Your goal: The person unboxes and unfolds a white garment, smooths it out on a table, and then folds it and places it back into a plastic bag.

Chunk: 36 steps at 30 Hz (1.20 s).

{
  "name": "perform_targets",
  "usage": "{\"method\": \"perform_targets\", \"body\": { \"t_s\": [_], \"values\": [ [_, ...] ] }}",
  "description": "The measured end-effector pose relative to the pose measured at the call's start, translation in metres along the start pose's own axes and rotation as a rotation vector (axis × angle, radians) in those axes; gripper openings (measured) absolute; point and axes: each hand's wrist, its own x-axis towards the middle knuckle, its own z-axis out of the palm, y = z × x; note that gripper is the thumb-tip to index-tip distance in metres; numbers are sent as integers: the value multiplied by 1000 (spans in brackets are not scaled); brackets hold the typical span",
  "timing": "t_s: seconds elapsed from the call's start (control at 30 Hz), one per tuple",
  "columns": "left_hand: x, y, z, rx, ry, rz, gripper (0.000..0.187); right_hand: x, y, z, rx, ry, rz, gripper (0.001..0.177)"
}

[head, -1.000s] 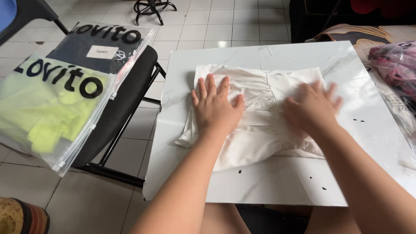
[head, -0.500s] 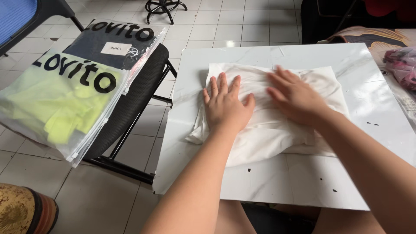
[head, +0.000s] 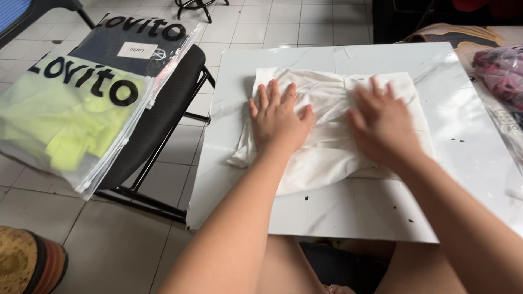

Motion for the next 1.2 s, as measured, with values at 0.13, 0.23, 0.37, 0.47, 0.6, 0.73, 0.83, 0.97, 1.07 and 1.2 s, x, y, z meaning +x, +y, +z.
{"method": "perform_targets", "body": {
  "t_s": [0.13,0.23,0.37,0.47,0.6,0.73,0.83,0.97,1.07,1.2],
  "values": [
    [16,-21,1,30,-41,195,67,-13,-24,-10,-26,-31,25,61],
    [38,-74,-10,151,-168,292,58,-14,-27,-10,-38,5,20,59],
    [61,-138,-15,94,22,-15,69,-17,-29,-8,-17,13,60,58],
    [57,-145,-8,-12,-27,-209,61,-17,-32,-8,-18,24,49,58],
    [49,-99,-4,-103,127,-97,53,-17,-35,-9,-38,51,58,58],
    [21,-18,11,-64,138,228,57,-17,-35,-8,-63,89,123,58],
    [-15,29,20,-34,-61,292,63,-18,-34,-8,-48,102,145,60],
    [-33,19,10,-26,-19,369,61,-20,-29,-6,-79,123,134,60],
    [-29,-11,-6,23,-26,276,65,-19,-30,-6,-47,105,135,59],
    [-16,-50,-21,72,-63,71,65,-17,-33,-8,-40,61,159,60]
  ]
}}
